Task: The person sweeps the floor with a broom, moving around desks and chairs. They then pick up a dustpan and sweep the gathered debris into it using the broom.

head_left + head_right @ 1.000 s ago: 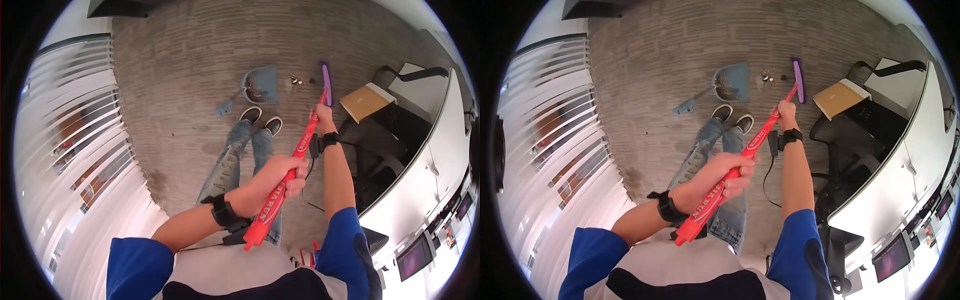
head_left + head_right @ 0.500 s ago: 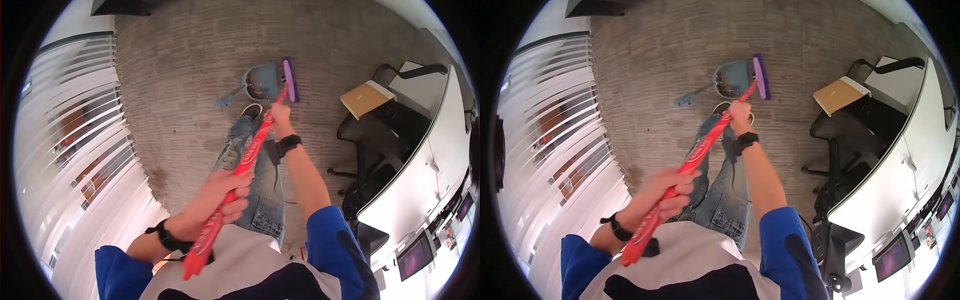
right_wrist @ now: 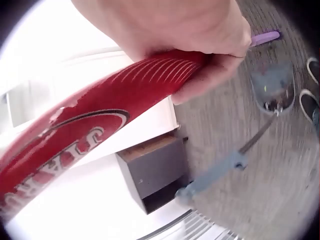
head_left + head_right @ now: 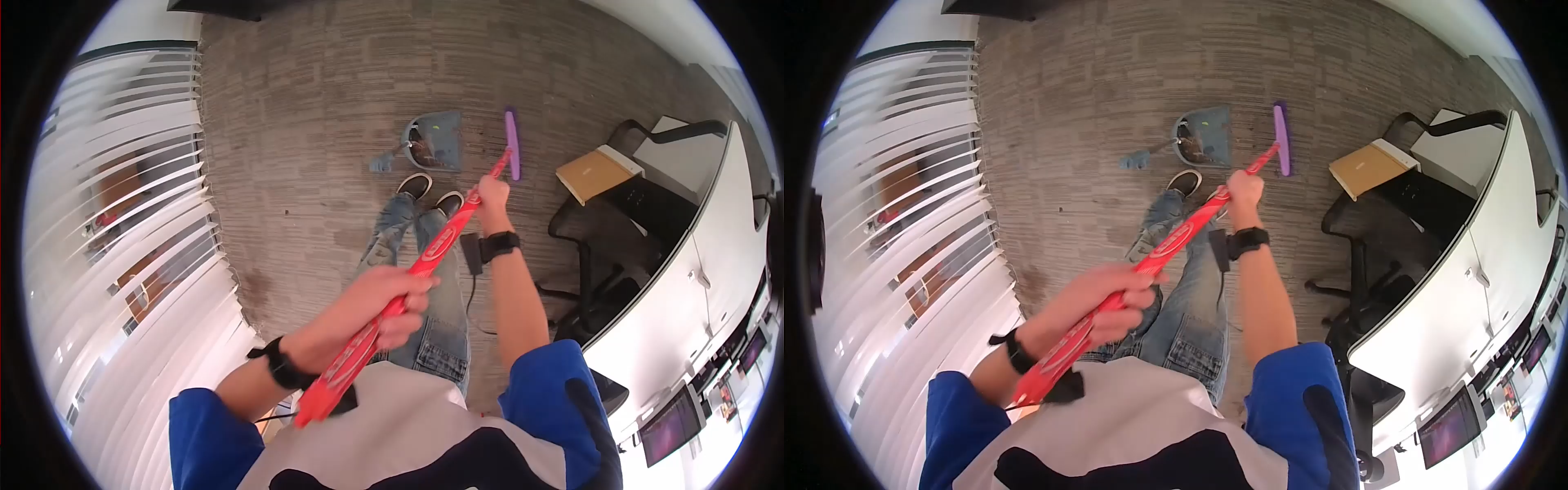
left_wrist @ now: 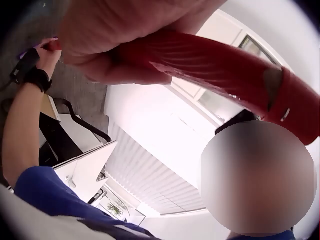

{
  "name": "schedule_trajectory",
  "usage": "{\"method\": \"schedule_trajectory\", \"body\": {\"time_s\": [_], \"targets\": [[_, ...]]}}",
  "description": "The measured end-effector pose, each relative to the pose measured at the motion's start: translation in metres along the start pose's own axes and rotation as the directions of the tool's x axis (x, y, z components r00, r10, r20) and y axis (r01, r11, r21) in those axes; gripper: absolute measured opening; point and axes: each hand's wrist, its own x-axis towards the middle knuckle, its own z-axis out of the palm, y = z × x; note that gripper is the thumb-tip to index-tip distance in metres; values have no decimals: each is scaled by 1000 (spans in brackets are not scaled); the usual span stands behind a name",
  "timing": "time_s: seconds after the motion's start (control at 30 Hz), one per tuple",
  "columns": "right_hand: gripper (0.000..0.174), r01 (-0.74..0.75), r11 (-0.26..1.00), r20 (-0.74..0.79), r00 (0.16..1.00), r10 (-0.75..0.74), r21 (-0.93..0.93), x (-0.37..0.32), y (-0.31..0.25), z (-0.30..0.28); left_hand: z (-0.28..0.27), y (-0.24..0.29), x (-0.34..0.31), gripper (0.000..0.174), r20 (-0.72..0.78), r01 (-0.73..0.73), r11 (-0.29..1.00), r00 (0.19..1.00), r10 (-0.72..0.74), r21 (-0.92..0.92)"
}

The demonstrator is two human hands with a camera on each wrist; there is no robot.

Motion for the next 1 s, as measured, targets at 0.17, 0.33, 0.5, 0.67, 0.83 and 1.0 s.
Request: {"method": "schedule_trajectory", "body": {"time_s": [0.17,0.33,0.5,0.67,0.83,1.0], "targets": [[8,-33,997,-21,999,31,-66,65,25,-6,-2,6,44,21,23,-43,999,999,43,-13],[7,-91,992,53,995,86,82,16,44,50,-11,0,9,21,-115,-86,994,989,94,73],[6,-125,981,162,982,100,151,-40,53,76,12,-6,-48,26,-296,-38,989,952,80,145],[7,-31,983,39,999,24,182,-64,20,43,20,0,-63,16,-183,47,985,983,-15,167],[10,30,993,-126,992,-16,111,18,7,-29,11,1,17,18,41,8,995,999,-11,94],[10,9,995,-75,997,-1,104,64,21,-41,7,4,71,18,58,-13,997,998,9,70]]}}
